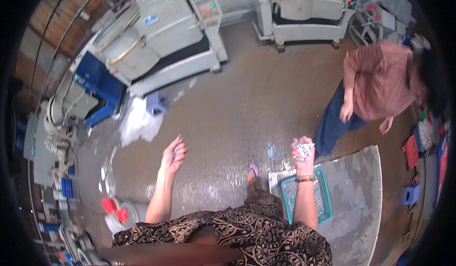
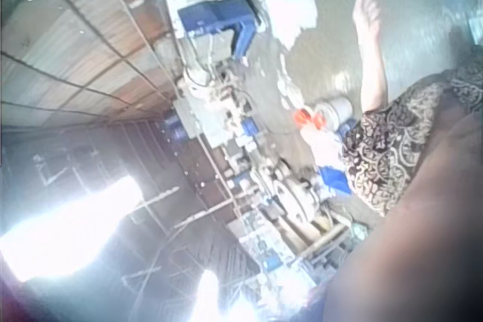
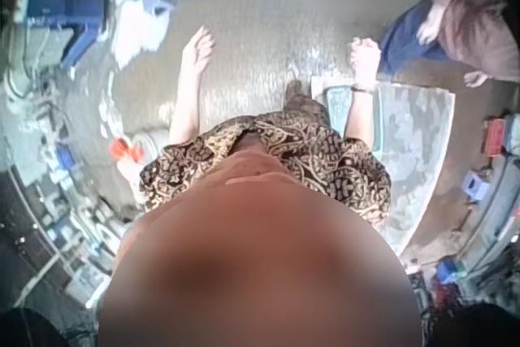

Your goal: The person sorts small white cylindrical pellets by hand from a green basket, picking handfuls and transferring them to another basket. The person then walks to a large rotating drum machine and adds the pellets into it.

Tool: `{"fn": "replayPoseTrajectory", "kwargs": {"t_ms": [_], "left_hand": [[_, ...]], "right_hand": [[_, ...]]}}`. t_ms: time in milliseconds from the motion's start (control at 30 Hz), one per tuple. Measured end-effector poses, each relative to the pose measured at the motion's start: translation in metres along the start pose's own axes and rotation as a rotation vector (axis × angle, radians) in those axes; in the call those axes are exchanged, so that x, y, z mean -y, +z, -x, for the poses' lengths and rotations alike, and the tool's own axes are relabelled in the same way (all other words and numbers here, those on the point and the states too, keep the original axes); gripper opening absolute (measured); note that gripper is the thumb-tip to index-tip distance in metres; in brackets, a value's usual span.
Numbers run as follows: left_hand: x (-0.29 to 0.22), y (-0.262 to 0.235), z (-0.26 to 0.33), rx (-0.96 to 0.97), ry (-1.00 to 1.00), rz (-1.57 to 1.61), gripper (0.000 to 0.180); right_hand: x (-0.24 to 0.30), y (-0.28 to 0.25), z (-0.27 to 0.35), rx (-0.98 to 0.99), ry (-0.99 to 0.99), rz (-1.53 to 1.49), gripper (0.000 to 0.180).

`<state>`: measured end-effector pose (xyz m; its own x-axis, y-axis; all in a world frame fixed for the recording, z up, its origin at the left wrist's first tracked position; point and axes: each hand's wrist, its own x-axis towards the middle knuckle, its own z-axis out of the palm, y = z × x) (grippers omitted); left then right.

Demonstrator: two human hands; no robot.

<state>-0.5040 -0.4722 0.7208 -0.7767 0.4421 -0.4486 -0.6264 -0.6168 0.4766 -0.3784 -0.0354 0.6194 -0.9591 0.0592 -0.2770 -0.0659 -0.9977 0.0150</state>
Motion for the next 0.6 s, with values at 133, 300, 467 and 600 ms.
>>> {"fn": "replayPoseTrajectory", "kwargs": {"t_ms": [133,300,467,600], "left_hand": [[-0.083,-0.012,-0.068,-0.129,0.034,0.129,0.014],[-0.138,-0.026,-0.141,-0.047,0.093,0.276,0.014],[-0.202,0.026,-0.278,-0.143,0.159,0.154,0.014],[-0.258,0.140,-0.433,0.023,0.102,-0.040,0.014]], "right_hand": [[0.011,0.057,-0.081,0.043,-0.013,-0.065,0.021],[0.043,0.111,-0.175,0.123,-0.013,-0.010,0.022],[0.108,0.149,-0.275,0.094,-0.062,0.004,0.022],[0.164,0.166,-0.341,0.048,-0.199,0.004,0.023]]}}
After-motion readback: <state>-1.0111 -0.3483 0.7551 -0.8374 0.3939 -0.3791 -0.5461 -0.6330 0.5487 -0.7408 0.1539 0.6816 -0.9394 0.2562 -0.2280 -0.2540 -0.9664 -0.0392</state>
